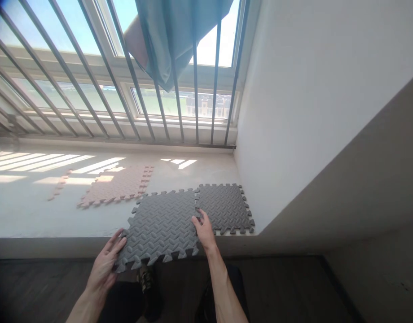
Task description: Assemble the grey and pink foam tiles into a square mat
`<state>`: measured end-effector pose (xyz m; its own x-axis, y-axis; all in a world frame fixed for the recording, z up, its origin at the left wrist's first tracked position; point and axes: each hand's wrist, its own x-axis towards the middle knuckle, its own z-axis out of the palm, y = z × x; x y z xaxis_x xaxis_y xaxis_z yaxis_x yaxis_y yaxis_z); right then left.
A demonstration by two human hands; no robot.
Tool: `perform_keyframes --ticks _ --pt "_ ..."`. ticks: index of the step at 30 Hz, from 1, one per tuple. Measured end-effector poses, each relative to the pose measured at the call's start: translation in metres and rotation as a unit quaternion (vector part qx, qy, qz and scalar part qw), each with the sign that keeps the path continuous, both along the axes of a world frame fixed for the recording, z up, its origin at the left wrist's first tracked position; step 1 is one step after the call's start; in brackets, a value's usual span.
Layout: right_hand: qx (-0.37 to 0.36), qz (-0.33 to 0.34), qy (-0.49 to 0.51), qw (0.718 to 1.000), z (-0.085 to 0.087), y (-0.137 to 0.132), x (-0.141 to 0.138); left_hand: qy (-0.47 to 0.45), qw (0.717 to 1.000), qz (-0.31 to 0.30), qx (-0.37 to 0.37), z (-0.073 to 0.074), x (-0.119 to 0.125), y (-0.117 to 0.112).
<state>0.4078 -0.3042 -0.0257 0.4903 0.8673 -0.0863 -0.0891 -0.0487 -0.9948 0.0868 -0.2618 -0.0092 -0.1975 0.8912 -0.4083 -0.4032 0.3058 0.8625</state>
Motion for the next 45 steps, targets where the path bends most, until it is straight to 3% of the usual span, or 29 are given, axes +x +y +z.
perform_keyframes --ticks 4,10,17,28,33,40,43,45 --pt "-0.037 0.024 0.039 0.998 -0.018 -0.017 -0.002 -0.001 0.999 0.018 0.035 -0.002 0.012 0.036" --pt "-0.002 -0.036 -0.005 0.999 -0.023 -0.04 0.02 0.001 0.999 -0.004 0.046 -0.008 0.022 0.094" --pt "0.001 -0.07 -0.05 0.996 -0.03 -0.055 0.05 0.036 0.997 -0.034 0.055 -0.027 0.025 0.13" --pt "-0.02 -0.043 -0.177 0.983 -0.027 -0.054 0.047 0.03 0.996 -0.066 0.056 -0.046 0.013 0.138" --pt "-0.028 -0.04 -0.189 0.981 -0.026 -0.054 0.047 0.046 0.993 -0.095 0.051 -0.049 0.011 0.134" --pt "-0.031 -0.028 -0.201 0.979 -0.029 -0.055 0.049 0.092 0.99 -0.086 0.064 -0.054 0.013 0.132" --pt "-0.029 -0.022 -0.267 0.963 -0.019 -0.055 0.044 0.2 0.972 -0.093 0.086 -0.053 0.011 0.133" --pt "-0.023 -0.007 -0.34 0.94 -0.009 -0.053 0.039 0.348 0.924 -0.078 0.141 -0.051 0.01 0.132"
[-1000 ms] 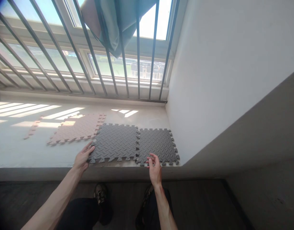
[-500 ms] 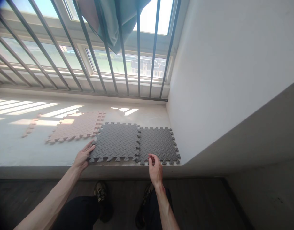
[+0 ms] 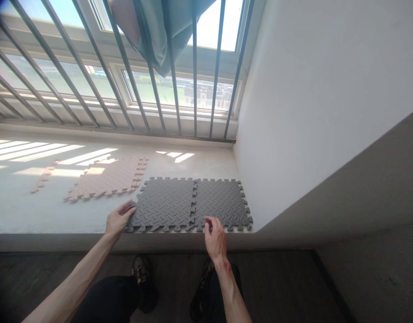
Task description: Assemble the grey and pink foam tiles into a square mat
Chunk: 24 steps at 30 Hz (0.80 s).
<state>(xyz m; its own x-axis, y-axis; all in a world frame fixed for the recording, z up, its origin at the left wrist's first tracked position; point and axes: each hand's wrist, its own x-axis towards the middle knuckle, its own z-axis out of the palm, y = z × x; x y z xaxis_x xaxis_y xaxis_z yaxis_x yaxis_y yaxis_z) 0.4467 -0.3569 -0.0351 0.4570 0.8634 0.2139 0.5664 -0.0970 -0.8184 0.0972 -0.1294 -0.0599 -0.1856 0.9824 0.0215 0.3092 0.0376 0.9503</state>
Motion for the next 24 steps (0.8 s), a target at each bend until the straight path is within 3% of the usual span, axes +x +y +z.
perform_keyframes --ticks 3,5,8,10,12,15,17,21,24 --pt "0.001 0.054 -0.116 0.992 0.012 0.007 -0.012 0.21 0.962 -0.035 0.172 0.009 0.01 -0.01" --pt "-0.003 0.102 -0.178 0.979 0.014 0.014 -0.021 0.282 0.915 -0.141 0.252 0.015 0.026 -0.023" --pt "-0.025 0.155 -0.249 0.956 0.003 0.019 -0.034 0.349 0.829 -0.32 0.3 0.019 0.058 -0.046" --pt "-0.044 0.163 -0.284 0.944 -0.008 0.018 -0.042 0.384 0.778 -0.387 0.313 0.016 0.079 -0.059" --pt "-0.057 0.16 -0.308 0.936 -0.018 0.014 -0.049 0.407 0.748 -0.418 0.316 0.009 0.097 -0.068" --pt "-0.062 0.153 -0.317 0.934 -0.022 0.011 -0.054 0.422 0.73 -0.436 0.315 -0.003 0.114 -0.072" --pt "-0.069 0.153 -0.304 0.938 -0.014 0.017 -0.051 0.424 0.724 -0.442 0.318 -0.009 0.12 -0.072" --pt "-0.084 0.169 -0.282 0.94 0.013 0.052 -0.033 0.415 0.726 -0.44 0.327 -0.015 0.124 -0.071" --pt "-0.075 0.175 -0.294 0.937 0.021 0.081 -0.021 0.406 0.73 -0.438 0.332 -0.017 0.123 -0.07"
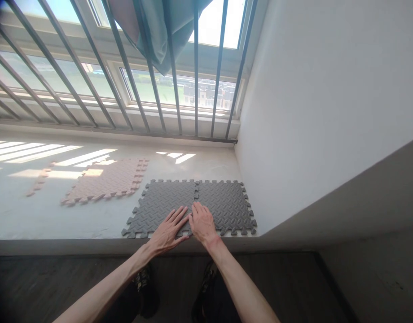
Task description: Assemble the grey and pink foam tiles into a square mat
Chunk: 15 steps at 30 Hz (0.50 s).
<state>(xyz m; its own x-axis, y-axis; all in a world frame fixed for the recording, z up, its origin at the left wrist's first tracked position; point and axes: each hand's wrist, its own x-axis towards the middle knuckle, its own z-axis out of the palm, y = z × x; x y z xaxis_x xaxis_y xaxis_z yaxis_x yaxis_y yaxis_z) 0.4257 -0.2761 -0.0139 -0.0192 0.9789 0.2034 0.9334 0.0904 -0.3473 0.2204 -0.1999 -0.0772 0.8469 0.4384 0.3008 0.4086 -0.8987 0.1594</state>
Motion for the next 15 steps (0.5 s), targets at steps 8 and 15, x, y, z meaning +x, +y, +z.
perform_keyframes --ticks 8,15 --pt "-0.032 -0.006 -0.029 0.999 -0.01 0.034 0.013 0.01 1.0 0.001 -0.015 0.003 0.001 -0.001" --pt "-0.056 -0.023 -0.048 0.997 -0.004 0.089 0.024 0.008 1.0 0.007 -0.021 0.01 0.001 -0.004"
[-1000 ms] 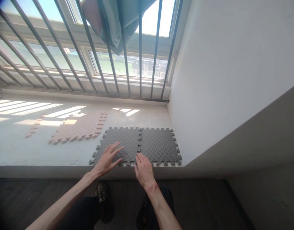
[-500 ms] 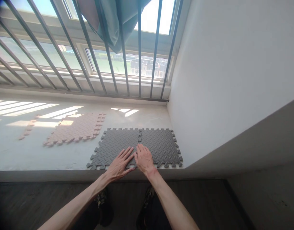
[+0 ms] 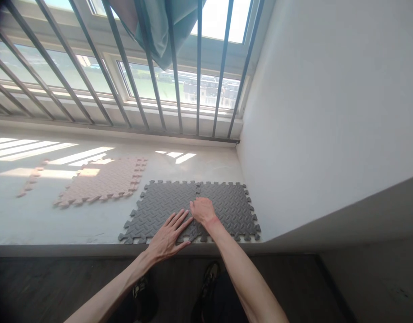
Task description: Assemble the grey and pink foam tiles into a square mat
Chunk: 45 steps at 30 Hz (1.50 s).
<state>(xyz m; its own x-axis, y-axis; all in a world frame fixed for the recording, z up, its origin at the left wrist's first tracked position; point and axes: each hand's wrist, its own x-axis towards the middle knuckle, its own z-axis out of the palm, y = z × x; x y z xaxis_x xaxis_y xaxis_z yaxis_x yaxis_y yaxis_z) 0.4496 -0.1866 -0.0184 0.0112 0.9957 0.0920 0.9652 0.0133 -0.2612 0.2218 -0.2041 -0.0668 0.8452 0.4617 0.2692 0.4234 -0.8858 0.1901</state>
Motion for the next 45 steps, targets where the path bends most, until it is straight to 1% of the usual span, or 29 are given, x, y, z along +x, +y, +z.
perform_keyframes --ticks 4,7,9,11,13,16,17,18,20,22,23,25,27,28,31,33,34,36,38,40,42,43,45 --pt "-0.002 -0.012 -0.002 1.0 -0.005 0.027 0.001 0.002 1.0 0.004 -0.005 0.002 0.0 0.0" --pt "-0.031 -0.024 -0.014 0.999 -0.019 0.035 -0.003 0.0 1.0 0.005 -0.006 0.003 0.0 -0.001" --pt "-0.047 -0.046 -0.014 0.998 -0.029 0.038 -0.007 -0.002 1.0 0.005 -0.006 0.003 0.0 -0.001" --pt "-0.052 -0.067 -0.008 0.996 -0.037 0.043 -0.008 -0.002 1.0 0.005 -0.007 0.003 0.0 -0.001" --pt "-0.06 -0.074 -0.004 0.995 -0.037 0.049 -0.004 -0.003 1.0 0.004 -0.008 0.003 -0.001 -0.001" --pt "-0.108 -0.059 -0.003 0.992 -0.025 0.055 0.007 -0.002 1.0 0.003 -0.009 0.002 -0.001 -0.001" --pt "-0.119 -0.06 -0.002 0.991 -0.02 0.053 0.01 -0.001 1.0 0.003 -0.008 0.001 -0.001 -0.001" --pt "-0.11 -0.064 -0.002 0.992 -0.015 0.048 0.011 0.0 1.0 0.003 -0.007 0.001 -0.001 0.0" --pt "-0.036 -0.069 -0.005 0.997 -0.012 0.03 0.01 -0.001 1.0 0.004 -0.005 0.0 -0.001 -0.001" --pt "0.05 -0.046 -0.011 0.998 -0.017 0.006 0.005 -0.005 1.0 0.007 -0.003 -0.001 0.001 -0.001" --pt "0.07 -0.026 -0.013 0.997 -0.022 -0.006 0.001 -0.006 1.0 0.007 -0.002 -0.002 0.001 -0.001" --pt "0.05 -0.003 -0.013 0.999 -0.032 -0.024 -0.006 -0.008 1.0 0.008 -0.001 -0.003 0.002 -0.002" --pt "0.008 -0.004 -0.009 1.0 -0.037 -0.032 -0.011 -0.012 1.0 0.009 0.002 -0.005 0.002 -0.002" --pt "0.002 -0.012 -0.006 1.0 -0.038 -0.032 -0.013 -0.015 1.0 0.012 0.004 -0.006 0.002 -0.001" --pt "0.043 -0.028 0.003 0.999 -0.037 -0.033 -0.018 -0.022 0.999 0.027 0.005 -0.008 0.002 -0.001" --pt "0.066 -0.031 0.012 0.997 -0.039 -0.037 -0.021 -0.029 0.998 0.048 0.003 -0.01 0.003 -0.002" --pt "0.065 -0.03 0.018 0.997 -0.041 -0.04 -0.023 -0.034 0.997 0.064 0.002 -0.011 0.005 -0.002" --pt "0.06 -0.032 0.031 0.997 -0.048 -0.045 -0.025 -0.049 0.992 0.113 0.003 -0.017 0.01 -0.003" --pt "0.062 -0.029 0.045 0.997 -0.054 -0.047 -0.025 -0.067 0.984 0.166 0.006 -0.026 0.013 -0.002" --pt "0.072 -0.023 0.057 0.996 -0.058 -0.046 -0.024 -0.086 0.975 0.203 0.01 -0.037 0.011 0.005" --pt "0.085 -0.023 0.064 0.994 -0.06 -0.045 -0.022 -0.107 0.967 0.231 0.012 -0.045 -0.002 0.018" --pt "0.092 -0.025 0.066 0.993 -0.06 -0.044 -0.022 -0.12 0.962 0.246 0.011 -0.047 -0.013 0.028" --pt "0.1 -0.029 0.066 0.992 -0.061 -0.044 -0.022 -0.154 0.946 0.286 0.006 -0.045 -0.043 0.052"
